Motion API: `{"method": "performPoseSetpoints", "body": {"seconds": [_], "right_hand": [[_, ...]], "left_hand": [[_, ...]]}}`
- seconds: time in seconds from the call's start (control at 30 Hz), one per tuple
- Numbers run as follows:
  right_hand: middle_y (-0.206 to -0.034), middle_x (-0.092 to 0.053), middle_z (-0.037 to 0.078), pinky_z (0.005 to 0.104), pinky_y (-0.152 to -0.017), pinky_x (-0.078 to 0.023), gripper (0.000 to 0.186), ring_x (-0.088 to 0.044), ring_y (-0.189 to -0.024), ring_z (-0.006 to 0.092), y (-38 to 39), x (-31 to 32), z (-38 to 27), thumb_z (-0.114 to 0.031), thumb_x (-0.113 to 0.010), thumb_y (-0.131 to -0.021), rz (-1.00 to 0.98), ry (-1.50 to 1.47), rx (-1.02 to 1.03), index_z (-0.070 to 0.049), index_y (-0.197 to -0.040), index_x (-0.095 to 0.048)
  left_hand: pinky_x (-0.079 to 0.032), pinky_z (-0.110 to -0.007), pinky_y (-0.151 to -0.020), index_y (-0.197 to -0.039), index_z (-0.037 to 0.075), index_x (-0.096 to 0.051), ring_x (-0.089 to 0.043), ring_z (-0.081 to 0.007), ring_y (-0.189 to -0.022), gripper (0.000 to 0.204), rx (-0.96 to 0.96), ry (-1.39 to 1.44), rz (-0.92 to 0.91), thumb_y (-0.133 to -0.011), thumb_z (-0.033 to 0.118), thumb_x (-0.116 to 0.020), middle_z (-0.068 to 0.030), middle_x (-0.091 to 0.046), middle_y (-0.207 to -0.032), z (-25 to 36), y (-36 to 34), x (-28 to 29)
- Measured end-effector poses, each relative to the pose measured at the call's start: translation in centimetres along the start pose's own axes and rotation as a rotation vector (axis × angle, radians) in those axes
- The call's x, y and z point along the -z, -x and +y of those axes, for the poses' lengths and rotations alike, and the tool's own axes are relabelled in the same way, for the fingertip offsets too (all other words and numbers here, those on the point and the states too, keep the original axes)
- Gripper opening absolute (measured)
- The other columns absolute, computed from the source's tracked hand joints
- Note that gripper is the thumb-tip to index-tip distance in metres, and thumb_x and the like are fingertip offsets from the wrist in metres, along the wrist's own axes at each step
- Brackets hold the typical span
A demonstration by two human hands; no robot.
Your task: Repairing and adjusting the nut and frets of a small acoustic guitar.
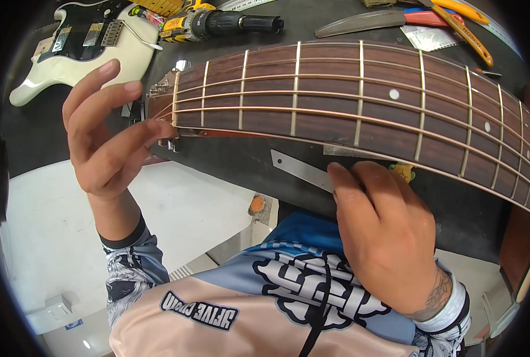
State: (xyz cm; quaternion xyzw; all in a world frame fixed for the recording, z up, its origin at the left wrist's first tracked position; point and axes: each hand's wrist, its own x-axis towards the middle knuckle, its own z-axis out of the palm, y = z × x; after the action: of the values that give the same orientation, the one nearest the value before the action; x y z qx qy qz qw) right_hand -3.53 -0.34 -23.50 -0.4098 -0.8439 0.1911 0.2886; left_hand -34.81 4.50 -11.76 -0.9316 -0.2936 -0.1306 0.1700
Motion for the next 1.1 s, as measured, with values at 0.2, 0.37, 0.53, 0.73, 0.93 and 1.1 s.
{"method": "performPoseSetpoints", "body": {"seconds": [0.2, 0.37, 0.53, 0.73, 0.93, 1.1], "right_hand": [[-0.104, -0.061, 0.011, 0.0392, -0.067, -0.056, 0.04, -0.066, -0.082, 0.0295, 0.5, -0.6, 0.4, -0.002, -0.075, -0.079, 0.01, -0.012, 0.021, -0.004, -0.118, -0.068], [-0.103, -0.061, 0.011, 0.0389, -0.065, -0.055, 0.036, -0.065, -0.082, 0.0288, 0.7, -0.5, 0.3, -0.004, -0.076, -0.079, -0.041, 0.03, 0.017, -0.003, -0.114, -0.068], [-0.103, -0.061, 0.011, 0.0395, -0.066, -0.055, 0.035, -0.064, -0.084, 0.0289, 1.2, -0.5, 0.6, -0.005, -0.076, -0.08, -0.06, 0.032, 0.023, -0.004, -0.114, -0.068], [-0.097, -0.064, 0.011, 0.0391, -0.066, -0.053, 0.031, -0.065, -0.081, 0.0296, 1.7, 1.1, 0.8, -0.002, -0.077, -0.079, -0.01, 0.002, 0.015, -0.003, -0.11, -0.07], [-0.086, -0.065, 0.012, 0.0372, -0.063, -0.051, 0.03, -0.063, -0.074, 0.0283, -1.0, 4.2, -1.8, 0.001, -0.077, -0.075, 0.057, -0.015, 0.108, 0.001, -0.104, -0.072], [-0.096, -0.067, 0.012, 0.0396, -0.076, -0.056, 0.041, -0.065, -0.089, 0.0326, -4.8, 5.7, -6.4, 0.004, -0.082, -0.069, 0.143, 0.277, 0.383, 0.0, -0.108, -0.073]], "left_hand": [[-0.054, -0.045, -0.099, -0.088, 0.017, -0.079, -0.058, -0.0387, -0.127, 0.032, -0.03, -0.056, -0.069, -0.057, 0.017, -0.085, -0.012, -0.068, -0.12, 1.0, -1.2, -0.2], [-0.054, -0.045, -0.099, -0.084, 0.021, -0.077, -0.057, -0.0384, -0.128, 0.027, -0.048, -0.08, -0.075, -0.059, 0.016, -0.083, -0.0076, -0.066, -0.12, 1.3, -1.8, -0.2], [-0.055, -0.047, -0.099, -0.089, 0.021, -0.071, -0.055, -0.0444, -0.128, 0.027, -0.166, -0.1, -0.243, -0.066, 0.01, -0.08, -0.0097, -0.06, -0.126, 0.9, -2.5, -0.4], [-0.053, -0.057, -0.1, -0.092, 0.002, -0.059, -0.062, -0.0512, -0.119, 0.024, -0.194, -0.056, 0.097, -0.085, 0.013, -0.08, -0.0231, -0.062, -0.122, -3.3, 0.1, 2.9], [-0.048, -0.052, -0.1, -0.095, -0.003, -0.065, -0.062, -0.0458, -0.119, 0.023, 0.214, 0.056, 0.051, -0.08, 0.004, -0.08, -0.0216, -0.069, -0.112, -0.7, 3.2, 3.7], [-0.053, -0.047, -0.093, -0.094, 0.001, -0.072, -0.065, -0.0406, -0.114, 0.024, 0.23, 0.1, 0.105, -0.071, 0.0, -0.08, -0.0127, -0.071, -0.107, 1.7, 2.8, 2.3]]}}
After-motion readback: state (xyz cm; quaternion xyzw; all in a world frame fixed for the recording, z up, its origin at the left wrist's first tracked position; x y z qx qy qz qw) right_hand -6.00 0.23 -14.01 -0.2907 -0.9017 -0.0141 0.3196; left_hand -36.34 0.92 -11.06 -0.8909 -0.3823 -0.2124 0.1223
